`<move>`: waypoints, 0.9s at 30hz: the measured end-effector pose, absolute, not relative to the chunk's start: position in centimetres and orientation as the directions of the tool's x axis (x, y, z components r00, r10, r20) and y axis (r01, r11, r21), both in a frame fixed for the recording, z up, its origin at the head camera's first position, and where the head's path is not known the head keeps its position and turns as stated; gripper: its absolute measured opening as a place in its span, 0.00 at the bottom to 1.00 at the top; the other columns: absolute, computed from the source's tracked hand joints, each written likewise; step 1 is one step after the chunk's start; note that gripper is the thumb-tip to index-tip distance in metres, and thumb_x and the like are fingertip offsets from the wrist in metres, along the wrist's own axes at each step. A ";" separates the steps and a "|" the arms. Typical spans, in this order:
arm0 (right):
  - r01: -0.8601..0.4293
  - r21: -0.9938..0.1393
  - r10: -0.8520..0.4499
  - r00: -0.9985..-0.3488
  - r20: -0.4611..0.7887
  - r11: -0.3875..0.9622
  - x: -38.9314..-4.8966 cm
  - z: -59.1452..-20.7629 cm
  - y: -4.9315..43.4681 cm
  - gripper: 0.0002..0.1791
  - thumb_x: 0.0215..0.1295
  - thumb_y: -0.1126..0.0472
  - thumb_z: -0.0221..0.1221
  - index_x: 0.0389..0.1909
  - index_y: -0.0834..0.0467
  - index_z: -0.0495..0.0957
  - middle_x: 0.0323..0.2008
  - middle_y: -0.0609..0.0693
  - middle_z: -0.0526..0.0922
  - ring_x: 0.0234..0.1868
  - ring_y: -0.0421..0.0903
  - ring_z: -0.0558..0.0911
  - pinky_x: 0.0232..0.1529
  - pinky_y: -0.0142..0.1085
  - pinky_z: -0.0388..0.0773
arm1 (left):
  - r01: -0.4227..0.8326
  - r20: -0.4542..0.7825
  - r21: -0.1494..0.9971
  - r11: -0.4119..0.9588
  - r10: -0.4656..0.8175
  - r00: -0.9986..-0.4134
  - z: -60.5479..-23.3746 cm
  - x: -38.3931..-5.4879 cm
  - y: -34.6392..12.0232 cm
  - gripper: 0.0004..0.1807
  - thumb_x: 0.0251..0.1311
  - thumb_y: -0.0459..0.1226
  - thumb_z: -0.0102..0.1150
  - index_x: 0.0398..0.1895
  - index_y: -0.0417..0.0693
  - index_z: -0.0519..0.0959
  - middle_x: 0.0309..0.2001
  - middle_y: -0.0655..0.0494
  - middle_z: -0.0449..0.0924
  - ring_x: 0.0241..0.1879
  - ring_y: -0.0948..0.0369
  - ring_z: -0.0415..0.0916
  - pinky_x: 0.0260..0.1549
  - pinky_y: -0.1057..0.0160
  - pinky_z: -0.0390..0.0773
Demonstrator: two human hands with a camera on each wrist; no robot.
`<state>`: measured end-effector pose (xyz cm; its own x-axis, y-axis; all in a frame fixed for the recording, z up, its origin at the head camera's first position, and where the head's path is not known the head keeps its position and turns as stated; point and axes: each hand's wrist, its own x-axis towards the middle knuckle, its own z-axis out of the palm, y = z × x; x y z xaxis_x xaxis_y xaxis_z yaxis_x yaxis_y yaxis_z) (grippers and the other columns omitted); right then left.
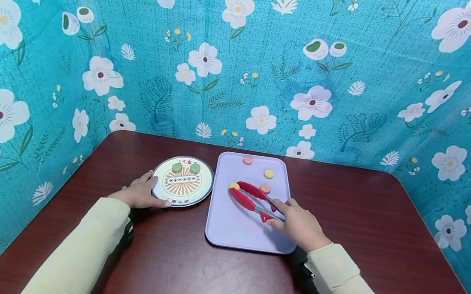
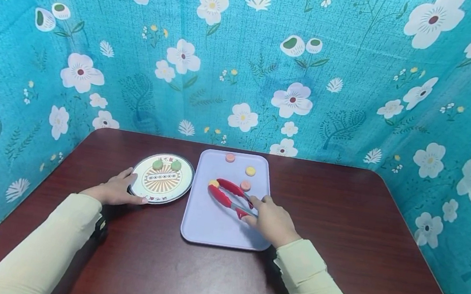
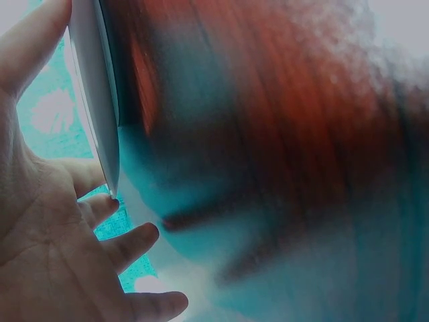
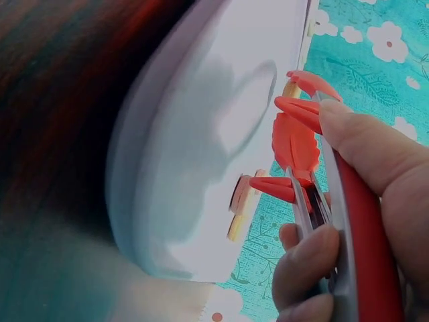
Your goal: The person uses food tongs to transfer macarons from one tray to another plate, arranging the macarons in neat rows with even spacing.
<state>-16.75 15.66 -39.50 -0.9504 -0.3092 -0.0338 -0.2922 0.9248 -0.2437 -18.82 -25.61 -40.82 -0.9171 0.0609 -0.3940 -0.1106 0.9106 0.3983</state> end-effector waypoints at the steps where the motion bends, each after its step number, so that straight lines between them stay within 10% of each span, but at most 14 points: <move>1: -0.294 -0.243 -0.311 -0.950 -0.031 0.924 -16.8 -39.5 15.6 0.36 0.54 0.46 0.69 0.64 0.53 0.74 0.37 0.56 0.76 0.23 0.45 0.71 0.19 0.34 0.72 | -0.111 -0.395 0.398 0.911 0.060 -0.917 -40.8 -18.8 -25.6 0.62 0.48 0.63 0.64 0.74 0.33 0.46 0.74 0.33 0.37 0.69 0.33 0.42 0.60 0.26 0.45; 27: -0.331 -0.268 -0.337 -0.941 0.024 0.905 -17.5 -37.8 14.3 0.37 0.56 0.45 0.68 0.67 0.50 0.70 0.36 0.55 0.75 0.20 0.45 0.70 0.18 0.34 0.67 | -0.111 -0.401 0.389 0.915 0.060 -0.914 -41.0 -18.9 -25.6 0.63 0.47 0.64 0.63 0.75 0.35 0.46 0.74 0.33 0.38 0.69 0.34 0.43 0.61 0.26 0.46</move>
<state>-17.53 14.35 -37.77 -0.9413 -0.3366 0.0244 -0.3306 0.9051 -0.2676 -18.93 -25.63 -40.97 -0.9139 0.0597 -0.4014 -0.1110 0.9146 0.3887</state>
